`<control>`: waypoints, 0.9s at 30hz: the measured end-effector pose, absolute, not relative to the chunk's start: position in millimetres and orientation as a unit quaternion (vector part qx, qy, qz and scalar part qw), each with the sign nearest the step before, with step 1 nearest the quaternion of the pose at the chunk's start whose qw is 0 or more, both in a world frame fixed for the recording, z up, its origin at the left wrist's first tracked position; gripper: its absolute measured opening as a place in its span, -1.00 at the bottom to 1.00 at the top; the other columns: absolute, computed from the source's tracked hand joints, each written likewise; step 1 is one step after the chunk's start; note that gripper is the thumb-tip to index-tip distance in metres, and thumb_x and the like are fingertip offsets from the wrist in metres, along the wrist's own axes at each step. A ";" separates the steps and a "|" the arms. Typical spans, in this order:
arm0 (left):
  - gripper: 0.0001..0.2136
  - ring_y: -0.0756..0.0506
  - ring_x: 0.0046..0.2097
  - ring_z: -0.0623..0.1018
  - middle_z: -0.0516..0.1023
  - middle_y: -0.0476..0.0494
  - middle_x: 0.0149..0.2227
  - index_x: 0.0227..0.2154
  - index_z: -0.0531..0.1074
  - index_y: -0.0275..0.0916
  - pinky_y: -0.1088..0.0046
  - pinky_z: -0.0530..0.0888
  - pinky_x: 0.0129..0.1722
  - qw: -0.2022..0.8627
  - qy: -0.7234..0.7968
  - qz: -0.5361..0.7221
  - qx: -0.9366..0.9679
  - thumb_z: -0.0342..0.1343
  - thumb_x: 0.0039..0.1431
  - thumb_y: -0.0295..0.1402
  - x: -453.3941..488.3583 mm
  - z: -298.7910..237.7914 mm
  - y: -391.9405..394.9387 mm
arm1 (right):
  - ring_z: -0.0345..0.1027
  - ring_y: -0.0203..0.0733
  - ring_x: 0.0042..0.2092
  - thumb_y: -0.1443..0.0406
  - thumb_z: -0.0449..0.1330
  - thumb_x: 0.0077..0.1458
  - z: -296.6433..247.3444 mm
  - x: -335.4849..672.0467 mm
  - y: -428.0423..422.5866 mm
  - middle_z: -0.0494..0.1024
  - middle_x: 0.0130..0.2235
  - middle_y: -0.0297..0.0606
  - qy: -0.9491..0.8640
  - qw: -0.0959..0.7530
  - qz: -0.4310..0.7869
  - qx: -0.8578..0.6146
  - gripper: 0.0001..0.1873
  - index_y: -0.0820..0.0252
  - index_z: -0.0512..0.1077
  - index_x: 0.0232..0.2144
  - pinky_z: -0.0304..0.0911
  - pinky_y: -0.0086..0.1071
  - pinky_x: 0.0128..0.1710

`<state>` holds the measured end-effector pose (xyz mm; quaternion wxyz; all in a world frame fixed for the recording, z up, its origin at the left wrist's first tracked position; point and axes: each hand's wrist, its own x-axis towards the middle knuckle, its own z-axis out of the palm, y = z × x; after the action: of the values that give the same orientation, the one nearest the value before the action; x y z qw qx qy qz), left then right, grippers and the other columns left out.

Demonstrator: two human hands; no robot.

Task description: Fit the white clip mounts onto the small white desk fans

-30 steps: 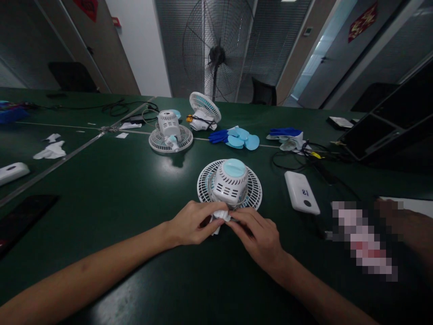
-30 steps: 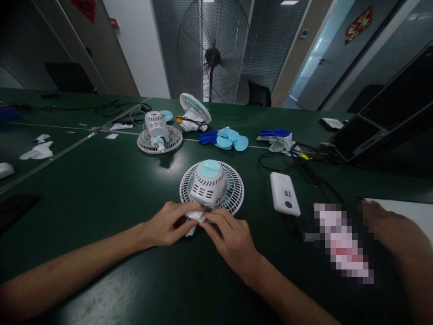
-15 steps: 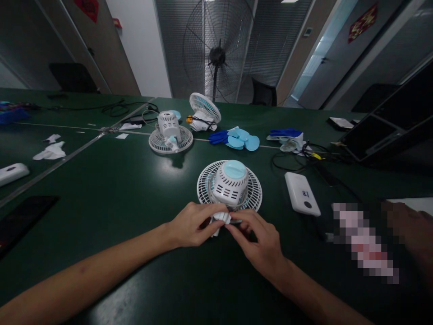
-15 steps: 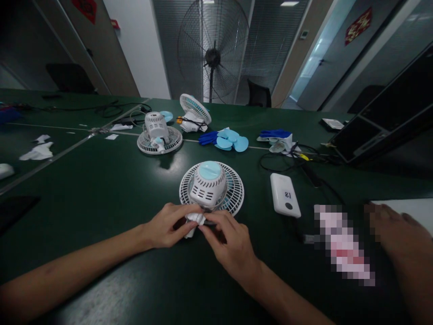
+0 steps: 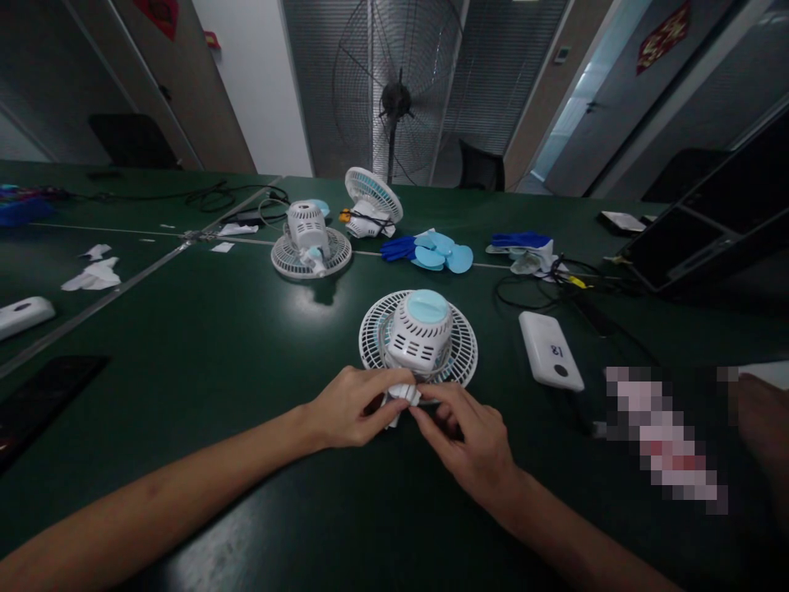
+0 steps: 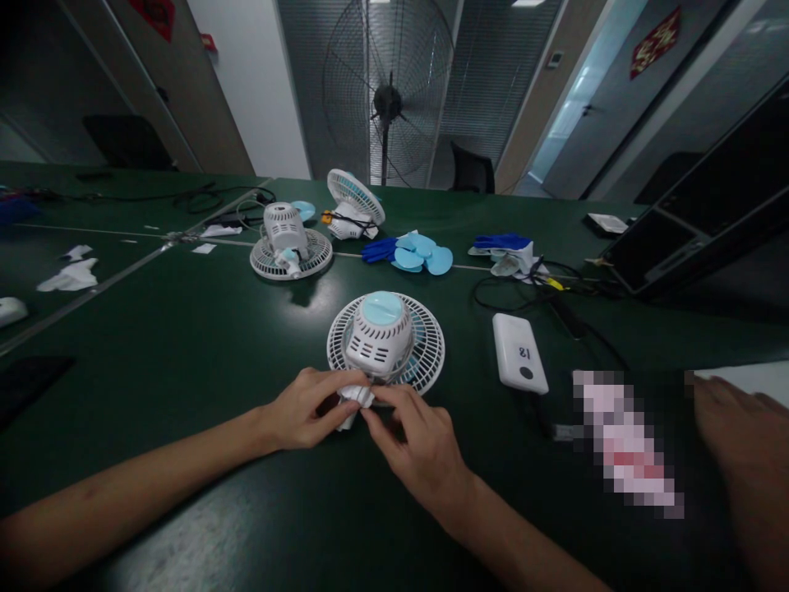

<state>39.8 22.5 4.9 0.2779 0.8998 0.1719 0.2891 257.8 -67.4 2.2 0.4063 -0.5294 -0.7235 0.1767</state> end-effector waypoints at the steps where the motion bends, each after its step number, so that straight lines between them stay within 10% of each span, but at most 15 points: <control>1: -0.75 0.00 -0.40 0.53 0.57 -0.11 -0.29 0.07 0.38 -0.28 0.52 0.50 -0.39 0.274 0.171 0.291 0.901 -0.02 0.47 -0.29 39.8 4.6 22.6 | 0.47 -0.26 -0.38 0.18 0.24 0.30 2.6 257.8 -66.1 0.61 -0.29 -0.27 -0.717 0.404 0.186 -0.536 -0.83 0.08 0.54 -0.12 0.32 -0.36 -0.37; 8: -0.76 0.00 -0.42 0.52 0.57 -0.08 -0.31 0.08 0.37 -0.24 0.53 0.47 -0.42 0.271 0.172 0.290 0.902 -0.01 0.46 -0.30 40.0 3.8 22.5 | 0.28 -0.38 -0.63 -0.08 0.08 0.32 12.8 246.7 -53.4 0.54 -0.39 -0.30 -0.434 0.360 0.632 -0.531 -0.54 0.18 0.46 -0.27 0.01 -0.51 -0.73; 17: -0.77 -0.01 -0.39 0.55 0.57 -0.09 -0.29 0.06 0.36 -0.24 0.51 0.49 -0.36 0.260 0.169 0.296 0.903 -0.03 0.48 -0.29 40.4 5.0 22.0 | 0.47 -0.27 -0.38 0.23 0.15 0.37 2.2 259.0 -61.8 0.60 -0.29 -0.30 -0.730 0.404 0.195 -0.516 -0.85 0.13 0.50 -0.15 0.32 -0.36 -0.36; 23: -0.77 -0.01 -0.38 0.56 0.59 -0.10 -0.29 0.06 0.36 -0.24 0.50 0.50 -0.37 0.261 0.173 0.286 0.905 -0.03 0.48 -0.28 39.6 3.9 22.1 | 0.40 -0.30 -0.46 0.16 0.25 0.28 0.6 256.8 -58.8 0.55 -0.40 -0.34 -0.710 0.406 0.231 -0.527 -0.80 0.17 0.50 -0.17 0.26 -0.39 -0.43; 27: -0.73 -0.03 -0.41 0.55 0.59 -0.10 -0.29 0.10 0.34 -0.23 0.50 0.47 -0.41 0.229 0.192 0.270 0.915 -0.01 0.44 -0.28 39.5 4.9 20.8 | 0.32 -0.34 -0.56 -0.01 0.11 0.33 8.0 246.2 -56.8 0.49 -0.48 -0.35 -0.535 0.396 0.525 -0.530 -0.59 0.16 0.44 -0.37 0.12 -0.47 -0.61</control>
<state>39.5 20.8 4.9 0.2285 0.9155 0.1924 0.2695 246.2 -56.8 8.0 0.3962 -0.5298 -0.5352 0.5253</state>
